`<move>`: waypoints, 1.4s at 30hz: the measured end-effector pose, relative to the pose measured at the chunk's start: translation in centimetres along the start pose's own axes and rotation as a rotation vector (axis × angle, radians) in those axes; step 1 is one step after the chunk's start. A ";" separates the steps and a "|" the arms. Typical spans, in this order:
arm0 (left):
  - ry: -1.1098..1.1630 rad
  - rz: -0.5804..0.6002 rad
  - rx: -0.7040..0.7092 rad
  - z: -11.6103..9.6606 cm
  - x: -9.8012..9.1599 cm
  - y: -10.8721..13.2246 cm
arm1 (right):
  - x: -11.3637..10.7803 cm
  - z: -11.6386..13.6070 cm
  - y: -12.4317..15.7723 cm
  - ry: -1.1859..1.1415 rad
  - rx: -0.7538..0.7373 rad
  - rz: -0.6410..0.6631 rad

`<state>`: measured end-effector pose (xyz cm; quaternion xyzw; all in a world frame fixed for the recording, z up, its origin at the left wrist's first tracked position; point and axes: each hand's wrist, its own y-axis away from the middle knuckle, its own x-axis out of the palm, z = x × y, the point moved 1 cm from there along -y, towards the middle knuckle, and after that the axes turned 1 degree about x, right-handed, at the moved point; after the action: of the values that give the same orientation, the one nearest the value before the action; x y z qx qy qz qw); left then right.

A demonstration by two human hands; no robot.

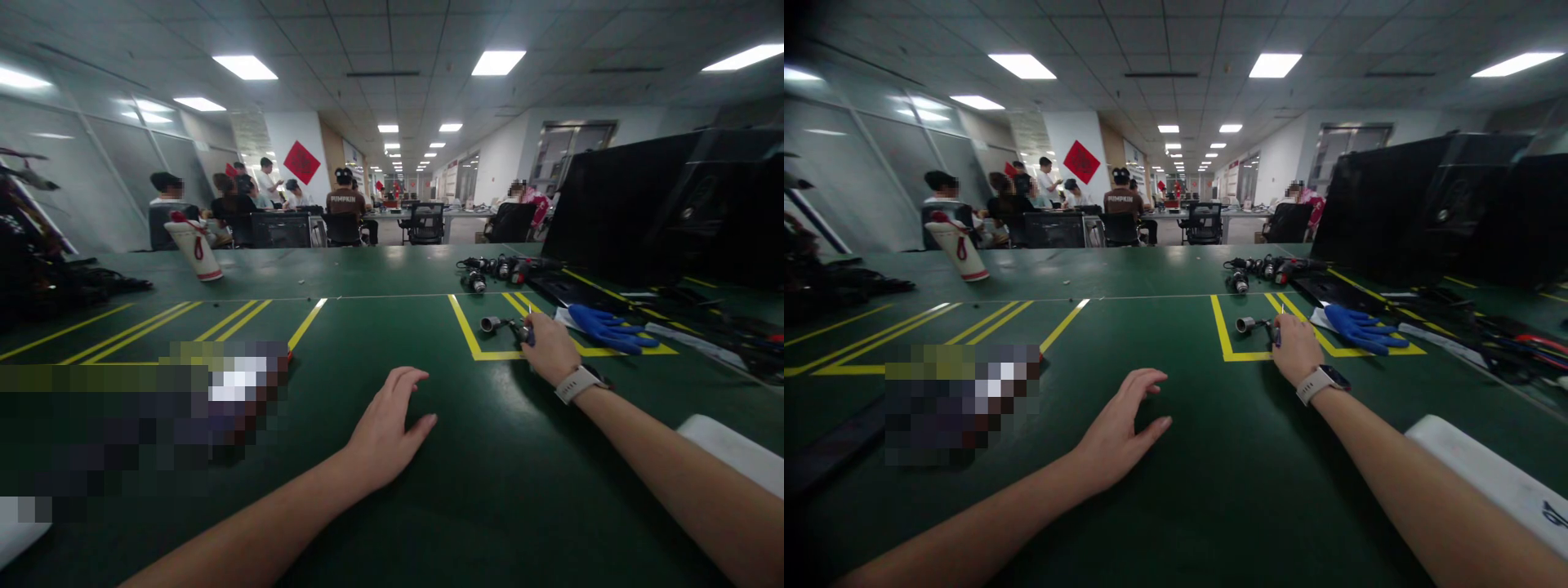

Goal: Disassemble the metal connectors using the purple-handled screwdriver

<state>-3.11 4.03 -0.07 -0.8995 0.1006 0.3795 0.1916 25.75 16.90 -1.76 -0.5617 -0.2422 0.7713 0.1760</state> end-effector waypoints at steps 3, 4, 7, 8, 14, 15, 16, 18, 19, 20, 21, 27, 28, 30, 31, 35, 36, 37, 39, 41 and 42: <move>0.008 0.018 -0.015 0.0 -0.1 0.0 | -0.4 0.1 0.0 -0.034 0.033 -0.016; 0.013 0.018 -0.021 0.0 -0.1 0.0 | -0.7 0.2 0.0 -0.050 0.052 -0.033; 0.018 -0.005 -0.030 0.1 -0.1 0.0 | -1.8 0.7 -0.1 -0.115 0.133 -0.106; 0.010 -0.011 -0.031 0.0 -0.2 0.0 | -2.2 1.1 -0.1 -0.145 0.161 -0.123; -0.206 0.100 0.079 -1.2 -0.3 0.2 | -4.4 7.0 2.9 -0.422 0.127 0.036; -0.266 0.121 0.114 -1.5 -0.3 0.4 | -5.0 8.5 4.0 -0.461 0.095 0.079; -0.326 0.138 0.149 -1.8 -0.1 0.5 | -5.6 10.0 5.2 -0.516 0.057 0.133; -0.419 0.179 0.223 -2.2 0.4 1.0 | -6.8 12.8 7.7 -0.686 -0.063 0.271; -0.440 0.201 0.261 -2.4 0.7 1.4 | -7.4 13.9 8.9 -0.711 -0.133 0.288; -0.445 0.225 0.299 -2.5 1.2 1.8 | -7.9 14.8 10.0 -0.713 -0.213 0.297; -0.435 0.246 0.337 -2.6 1.6 2.1 | -8.3 15.5 11.0 -0.704 -0.303 0.329; -0.424 0.255 0.453 -2.6 3.4 3.9 | -9.0 16.2 13.9 -0.693 -0.562 0.337; -0.427 0.250 0.457 -2.6 3.5 4.1 | -9.0 16.1 13.9 -0.696 -0.564 0.336; -0.424 0.247 0.463 -2.5 3.5 4.2 | -9.0 16.0 13.9 -0.710 -0.552 0.340; -0.420 0.249 0.466 -2.5 3.5 4.2 | -9.0 16.0 13.9 -0.721 -0.545 0.345; -0.404 0.271 0.475 -2.5 3.4 4.2 | -8.7 16.1 14.1 -0.753 -0.528 0.367; -0.406 0.276 0.478 -2.5 3.4 4.2 | -8.6 16.1 14.2 -0.754 -0.520 0.369; -0.409 0.282 0.480 -2.5 3.4 4.2 | -8.5 16.0 14.3 -0.754 -0.513 0.368; -0.420 0.294 0.477 -2.6 3.4 4.3 | -8.4 16.0 14.4 -0.758 -0.503 0.367; -0.429 0.311 0.466 -2.6 3.5 4.3 | -8.4 16.0 14.3 -0.773 -0.506 0.369; -0.432 0.316 0.462 -2.6 3.5 4.4 | -8.5 16.0 14.2 -0.781 -0.510 0.372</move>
<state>-0.46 -1.16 -2.14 -0.7047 0.2791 0.5533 0.3456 13.17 -2.21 0.75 -0.2900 -0.3667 0.8584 -0.2112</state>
